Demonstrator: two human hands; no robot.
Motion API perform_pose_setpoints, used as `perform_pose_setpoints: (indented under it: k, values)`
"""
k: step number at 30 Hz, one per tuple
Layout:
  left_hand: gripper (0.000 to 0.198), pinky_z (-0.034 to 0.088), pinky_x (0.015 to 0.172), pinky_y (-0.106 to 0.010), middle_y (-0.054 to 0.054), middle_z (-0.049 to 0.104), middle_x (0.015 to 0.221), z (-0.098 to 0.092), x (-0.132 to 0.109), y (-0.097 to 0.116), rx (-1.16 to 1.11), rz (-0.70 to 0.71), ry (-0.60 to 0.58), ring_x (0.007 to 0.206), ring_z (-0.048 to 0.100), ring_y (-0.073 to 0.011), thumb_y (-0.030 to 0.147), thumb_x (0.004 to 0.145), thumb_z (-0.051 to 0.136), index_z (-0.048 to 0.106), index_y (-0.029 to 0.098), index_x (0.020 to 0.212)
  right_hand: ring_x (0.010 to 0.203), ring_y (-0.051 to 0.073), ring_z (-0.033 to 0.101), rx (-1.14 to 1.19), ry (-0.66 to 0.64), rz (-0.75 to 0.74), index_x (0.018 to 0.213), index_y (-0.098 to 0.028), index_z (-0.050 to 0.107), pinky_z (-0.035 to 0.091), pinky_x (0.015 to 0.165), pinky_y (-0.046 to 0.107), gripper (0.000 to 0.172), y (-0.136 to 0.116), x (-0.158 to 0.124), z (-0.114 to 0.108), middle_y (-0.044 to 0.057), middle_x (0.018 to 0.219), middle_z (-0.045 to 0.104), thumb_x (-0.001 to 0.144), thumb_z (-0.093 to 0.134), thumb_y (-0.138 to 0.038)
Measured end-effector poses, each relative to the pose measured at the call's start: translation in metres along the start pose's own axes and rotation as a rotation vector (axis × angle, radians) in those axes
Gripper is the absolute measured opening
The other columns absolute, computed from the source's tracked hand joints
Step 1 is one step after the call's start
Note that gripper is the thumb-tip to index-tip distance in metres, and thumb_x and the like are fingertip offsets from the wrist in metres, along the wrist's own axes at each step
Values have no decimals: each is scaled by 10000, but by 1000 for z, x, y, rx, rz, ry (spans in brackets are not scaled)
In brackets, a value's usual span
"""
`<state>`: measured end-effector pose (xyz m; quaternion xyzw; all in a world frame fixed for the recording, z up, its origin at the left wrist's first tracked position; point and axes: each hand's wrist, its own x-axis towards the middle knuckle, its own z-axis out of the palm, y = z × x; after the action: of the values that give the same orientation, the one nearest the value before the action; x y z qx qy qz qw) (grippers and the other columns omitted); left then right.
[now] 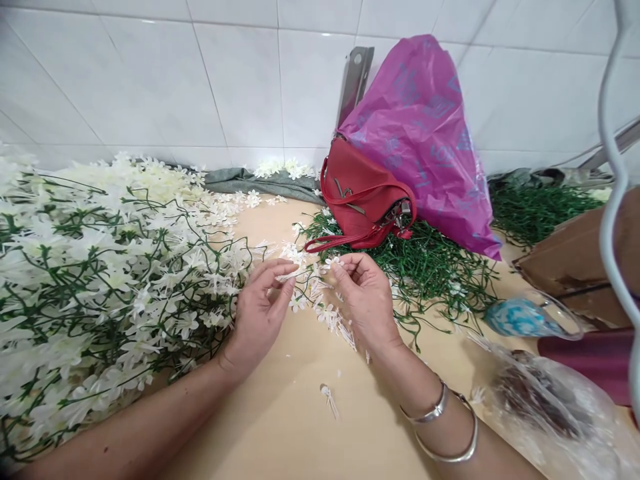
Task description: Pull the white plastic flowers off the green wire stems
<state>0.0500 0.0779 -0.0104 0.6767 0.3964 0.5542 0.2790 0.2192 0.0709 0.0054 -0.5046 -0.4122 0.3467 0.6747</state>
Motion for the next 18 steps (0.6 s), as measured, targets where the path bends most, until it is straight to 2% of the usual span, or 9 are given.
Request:
perform_pose_setpoints:
  k: [5,8,10,13,18]
  values:
    - [219,504,1040,-452,-135,658,1186,4,-2,-1,262,47,-131,1151,621,-274,170,963,621,685,154,1171,745,145,537,-38,-4,-18,835,-229,652,441,735,277,253,6,3,-4,-23,791,610,740,846,-360]
    - [158,495,987,-467,-99,699,1041,5,-2,0,355,42,-200,1053,628,-278,128,969,587,715,173,1050,746,149,542,-40,2,-14,830,-228,655,445,741,284,266,10,5,-5,-23,798,614,727,857,-367]
    - [164,500,941,-427,-74,704,972,3,-1,2,291,49,-195,995,637,-252,121,982,572,722,184,1005,736,143,536,-21,4,4,829,-226,668,442,727,278,270,11,5,-5,-27,786,609,712,872,-359]
    - [154,511,899,-350,-62,704,995,0,1,6,72,48,-118,985,649,-208,170,1006,574,722,197,1041,737,137,543,12,-8,40,860,-229,708,445,715,266,268,10,4,-4,-28,779,625,707,891,-350]
    - [167,541,859,-295,-75,695,1063,-1,1,3,-249,-168,49,982,676,-179,259,1011,593,693,191,1128,749,117,564,182,-89,143,847,-245,760,476,762,247,275,-2,3,-2,-31,812,660,677,937,-368]
